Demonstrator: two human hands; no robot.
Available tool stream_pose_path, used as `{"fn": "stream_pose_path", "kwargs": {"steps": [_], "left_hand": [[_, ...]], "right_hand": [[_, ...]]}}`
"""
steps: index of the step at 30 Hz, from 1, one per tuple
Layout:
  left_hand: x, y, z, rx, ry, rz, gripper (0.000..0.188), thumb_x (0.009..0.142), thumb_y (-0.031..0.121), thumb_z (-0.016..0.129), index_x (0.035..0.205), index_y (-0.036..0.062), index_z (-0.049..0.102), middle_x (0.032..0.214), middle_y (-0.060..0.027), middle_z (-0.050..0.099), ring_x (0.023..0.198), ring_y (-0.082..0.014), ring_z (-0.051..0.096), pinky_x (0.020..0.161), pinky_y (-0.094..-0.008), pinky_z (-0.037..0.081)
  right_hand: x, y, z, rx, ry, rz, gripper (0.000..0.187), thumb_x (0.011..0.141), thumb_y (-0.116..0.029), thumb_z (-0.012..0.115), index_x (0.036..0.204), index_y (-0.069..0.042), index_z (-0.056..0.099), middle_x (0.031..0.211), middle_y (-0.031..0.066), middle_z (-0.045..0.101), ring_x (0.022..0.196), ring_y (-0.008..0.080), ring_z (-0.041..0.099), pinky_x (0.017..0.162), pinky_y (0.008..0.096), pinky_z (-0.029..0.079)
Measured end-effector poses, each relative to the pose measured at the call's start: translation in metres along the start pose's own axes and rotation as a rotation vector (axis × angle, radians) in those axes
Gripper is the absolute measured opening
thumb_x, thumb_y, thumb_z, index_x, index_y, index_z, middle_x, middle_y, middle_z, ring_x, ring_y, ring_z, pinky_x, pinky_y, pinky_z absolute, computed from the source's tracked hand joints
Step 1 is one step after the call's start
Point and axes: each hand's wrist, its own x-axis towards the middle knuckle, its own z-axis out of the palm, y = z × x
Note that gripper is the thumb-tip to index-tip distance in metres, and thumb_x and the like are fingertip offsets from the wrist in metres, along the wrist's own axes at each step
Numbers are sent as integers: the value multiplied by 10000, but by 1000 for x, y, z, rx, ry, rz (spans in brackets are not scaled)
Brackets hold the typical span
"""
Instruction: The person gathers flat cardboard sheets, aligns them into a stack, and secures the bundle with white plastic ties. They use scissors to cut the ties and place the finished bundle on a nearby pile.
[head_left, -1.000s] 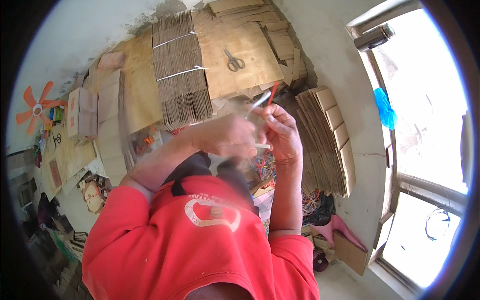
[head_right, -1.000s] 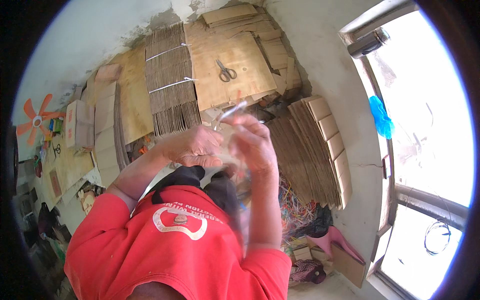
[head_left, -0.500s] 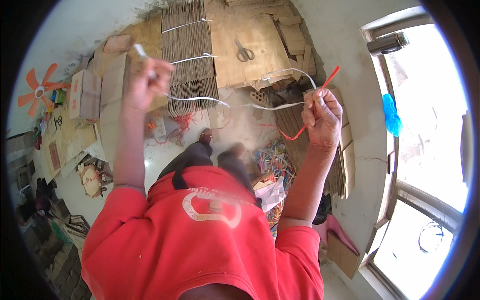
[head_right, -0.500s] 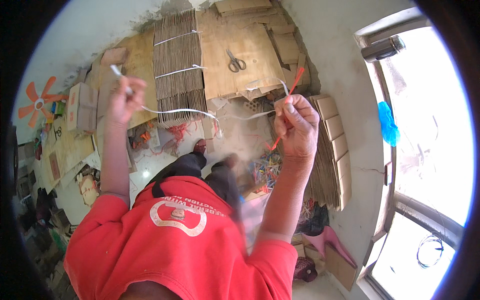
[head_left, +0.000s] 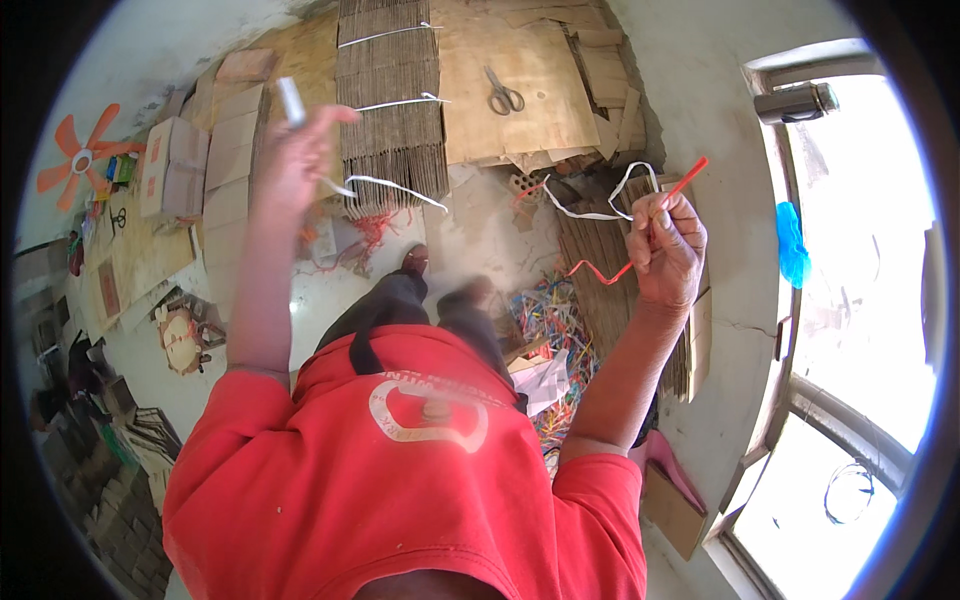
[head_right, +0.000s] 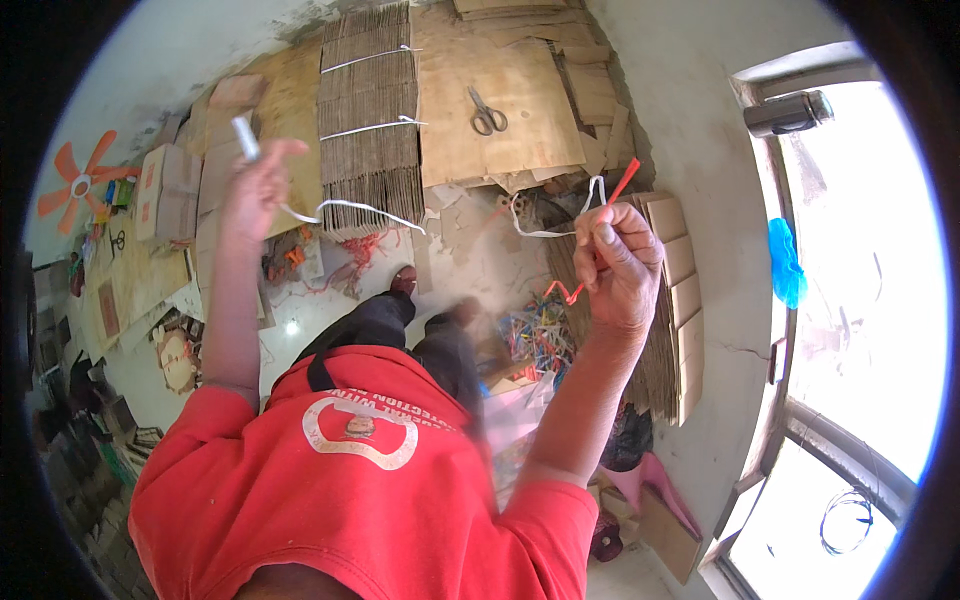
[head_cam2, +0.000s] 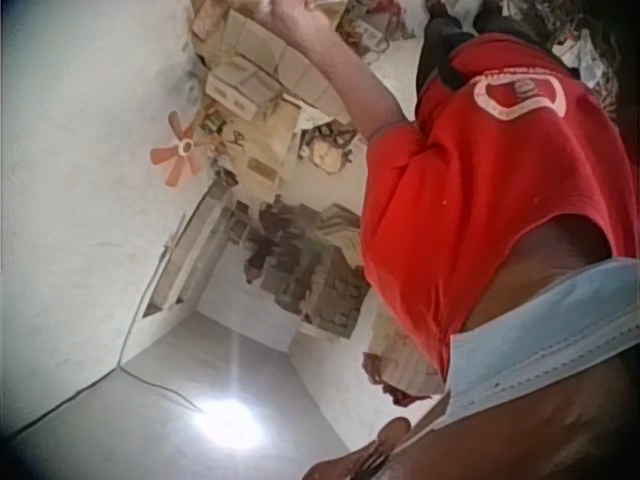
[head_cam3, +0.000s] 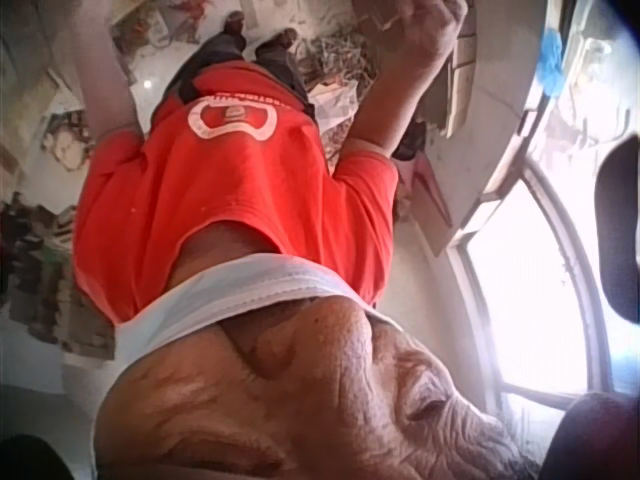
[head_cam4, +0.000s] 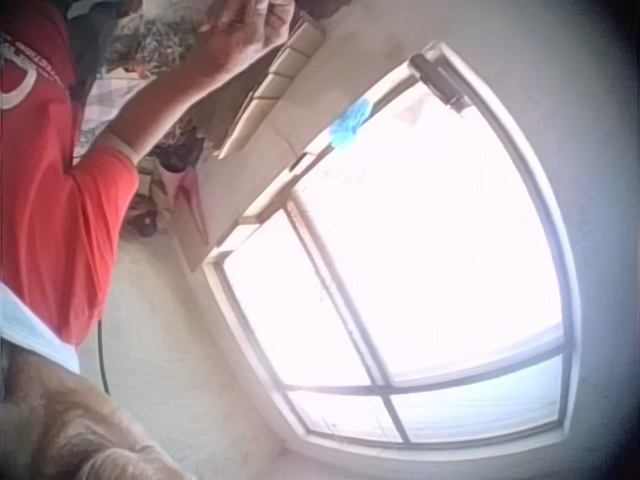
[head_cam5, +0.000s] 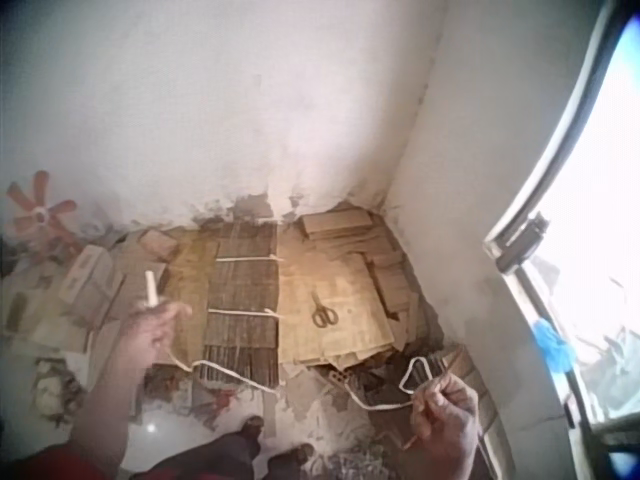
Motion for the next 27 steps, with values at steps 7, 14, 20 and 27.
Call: {"fn": "stream_pose_path", "kwargs": {"steps": [7, 14, 20, 27], "left_hand": [[-23, -25, 128, -54, -799, -139, 421, 911, 373, 562, 975, -28, 675, 1264, -171, 547, 810, -136, 617, 495, -212, 461], [-22, -46, 168, -8, -1058, -261, 379, 918, 357, 583, 1114, 35, 621, 830, -54, 675, 613, -86, 592, 473, -218, 456], [-24, -51, 170, 175, -677, -142, 310, 904, 327, 609, 808, 55, 722, 575, 56, 512, 499, -29, 428, 448, -204, 305], [-21, -63, 174, 428, -708, 3, 221, 873, 243, 658, 816, 40, 724, 642, 30, 582, 610, -11, 489, 519, -204, 378]], "right_hand": [[9, 20, 38, -7, -34, 156, 62, 879, -74, 578, 885, -12, 579, 750, 76, 591, 468, 82, 441, 379, 189, 271], [17, 27, 52, -172, 6, 262, 70, 888, -62, 559, 889, -4, 597, 649, 49, 584, 413, 50, 388, 363, 190, 249], [2, 31, 36, -266, 353, 56, 107, 879, -24, 559, 949, 18, 628, 639, 18, 578, 427, 13, 366, 372, 174, 233], [-7, 47, 55, -228, 191, 163, 68, 850, -18, 607, 856, 33, 651, 618, -1, 555, 441, -2, 334, 401, 168, 219]]}}
